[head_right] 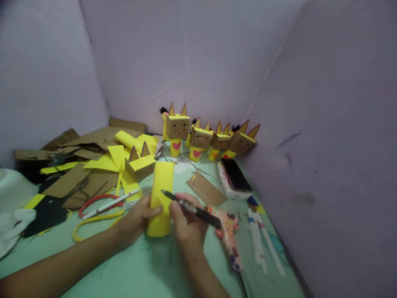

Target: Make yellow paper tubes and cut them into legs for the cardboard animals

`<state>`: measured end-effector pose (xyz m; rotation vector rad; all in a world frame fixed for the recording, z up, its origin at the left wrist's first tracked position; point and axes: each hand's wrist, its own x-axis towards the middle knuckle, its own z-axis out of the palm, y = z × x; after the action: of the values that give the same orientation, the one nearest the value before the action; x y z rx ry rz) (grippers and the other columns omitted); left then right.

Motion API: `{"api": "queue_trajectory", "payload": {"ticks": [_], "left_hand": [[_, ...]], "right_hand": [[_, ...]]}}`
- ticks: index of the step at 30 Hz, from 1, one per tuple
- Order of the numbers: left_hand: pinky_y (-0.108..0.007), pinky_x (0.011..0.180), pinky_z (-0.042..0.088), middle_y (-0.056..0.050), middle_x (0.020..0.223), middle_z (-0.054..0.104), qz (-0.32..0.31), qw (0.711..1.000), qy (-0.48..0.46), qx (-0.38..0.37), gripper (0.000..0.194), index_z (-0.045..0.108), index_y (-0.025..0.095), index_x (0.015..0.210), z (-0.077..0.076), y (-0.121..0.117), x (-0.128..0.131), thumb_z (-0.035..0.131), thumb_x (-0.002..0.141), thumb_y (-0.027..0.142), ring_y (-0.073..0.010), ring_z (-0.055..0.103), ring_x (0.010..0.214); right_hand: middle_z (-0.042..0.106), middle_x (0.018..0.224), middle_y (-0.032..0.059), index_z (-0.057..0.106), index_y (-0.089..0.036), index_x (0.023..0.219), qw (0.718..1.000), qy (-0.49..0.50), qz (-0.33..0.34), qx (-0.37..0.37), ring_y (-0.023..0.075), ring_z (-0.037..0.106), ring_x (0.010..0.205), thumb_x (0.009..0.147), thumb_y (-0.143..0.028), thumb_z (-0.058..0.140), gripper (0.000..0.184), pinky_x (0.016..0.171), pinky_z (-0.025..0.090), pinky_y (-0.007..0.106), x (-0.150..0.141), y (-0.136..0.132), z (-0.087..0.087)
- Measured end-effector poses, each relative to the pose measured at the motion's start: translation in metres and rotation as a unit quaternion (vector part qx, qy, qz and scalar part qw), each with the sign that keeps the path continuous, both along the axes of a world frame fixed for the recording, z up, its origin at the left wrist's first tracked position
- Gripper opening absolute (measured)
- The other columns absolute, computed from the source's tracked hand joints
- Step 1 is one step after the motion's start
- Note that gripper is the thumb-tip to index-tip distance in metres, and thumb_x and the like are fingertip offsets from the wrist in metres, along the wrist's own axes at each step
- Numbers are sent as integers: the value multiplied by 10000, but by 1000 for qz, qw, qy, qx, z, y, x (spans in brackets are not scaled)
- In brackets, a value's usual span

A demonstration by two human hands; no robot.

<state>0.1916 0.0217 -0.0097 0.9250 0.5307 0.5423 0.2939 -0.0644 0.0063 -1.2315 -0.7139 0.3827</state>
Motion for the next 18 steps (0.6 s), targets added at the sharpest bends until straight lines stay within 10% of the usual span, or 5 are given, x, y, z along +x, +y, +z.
{"api": "queue_trajectory", "payload": {"ticks": [18], "left_hand": [[-259, 647, 454, -47, 888, 631, -14, 997, 35, 62, 502, 548, 145, 1056, -1, -2, -4, 746, 648, 359, -155, 556, 747]], "right_hand": [[570, 543, -45, 549, -198, 764, 994, -84, -66, -31, 114, 556, 498, 844, -418, 555, 234, 525, 436, 234, 9, 4, 2]]}}
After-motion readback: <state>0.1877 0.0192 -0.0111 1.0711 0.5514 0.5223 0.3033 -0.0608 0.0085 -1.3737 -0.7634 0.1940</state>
